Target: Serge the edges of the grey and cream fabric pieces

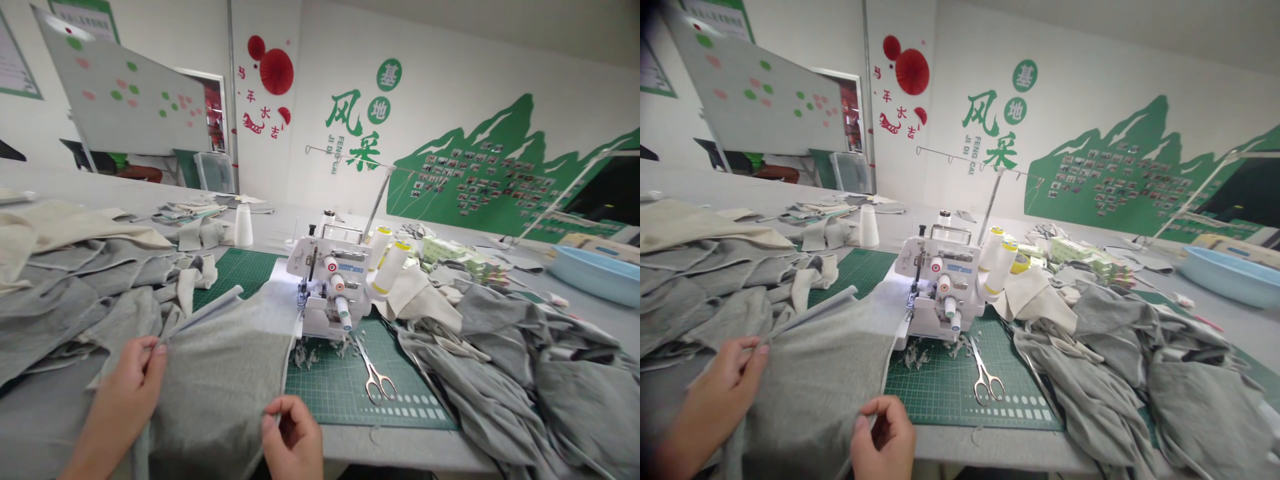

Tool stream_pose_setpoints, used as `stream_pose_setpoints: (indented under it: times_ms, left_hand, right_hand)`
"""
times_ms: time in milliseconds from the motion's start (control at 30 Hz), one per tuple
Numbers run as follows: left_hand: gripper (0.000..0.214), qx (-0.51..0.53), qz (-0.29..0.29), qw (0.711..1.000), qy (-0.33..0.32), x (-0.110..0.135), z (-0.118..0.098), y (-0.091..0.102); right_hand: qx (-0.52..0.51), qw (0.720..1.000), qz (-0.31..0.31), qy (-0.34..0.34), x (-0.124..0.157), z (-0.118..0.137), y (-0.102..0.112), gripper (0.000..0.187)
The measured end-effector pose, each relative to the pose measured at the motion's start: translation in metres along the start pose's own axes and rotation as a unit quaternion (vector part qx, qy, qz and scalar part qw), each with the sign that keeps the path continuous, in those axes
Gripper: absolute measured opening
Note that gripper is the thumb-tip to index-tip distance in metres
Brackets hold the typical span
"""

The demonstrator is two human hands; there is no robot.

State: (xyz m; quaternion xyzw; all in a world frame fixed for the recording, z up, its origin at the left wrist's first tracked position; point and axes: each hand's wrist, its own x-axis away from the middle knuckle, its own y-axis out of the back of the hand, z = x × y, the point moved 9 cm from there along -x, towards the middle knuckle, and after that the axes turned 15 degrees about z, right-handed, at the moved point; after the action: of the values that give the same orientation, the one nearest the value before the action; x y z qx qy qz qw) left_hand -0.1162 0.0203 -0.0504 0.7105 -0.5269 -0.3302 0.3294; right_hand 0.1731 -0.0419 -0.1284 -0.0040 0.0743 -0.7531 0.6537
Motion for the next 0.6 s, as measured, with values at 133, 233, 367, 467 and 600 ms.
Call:
stream_pose_setpoints:
  times_ms: [133,233,367,467,600]
  left_hand:
    - [0.027,0.032,0.014,0.999,-0.001,0.001,-0.002,-0.010]
    - [0.029,0.047,0.041,0.998,-0.025,0.001,-0.008,-0.014]
    - [0.027,0.064,0.052,0.996,-0.021,0.002,-0.007,-0.011]
    - [0.030,0.056,0.053,0.997,-0.012,0.002,-0.004,-0.010]
    - [0.031,0.063,0.014,0.998,-0.007,0.003,0.002,-0.007]
  right_hand:
    - [0.068,0.997,-0.023,0.013,0.003,-0.001,0.006,0.022]
    - [0.077,0.996,-0.040,0.030,0.008,-0.004,0.011,0.024]
    - [0.102,0.991,-0.085,0.025,0.014,-0.005,0.019,0.037]
    - [0.103,0.992,-0.063,0.033,0.013,-0.004,0.016,0.035]
    - [0.091,0.994,-0.042,0.037,0.010,-0.006,0.015,0.041]
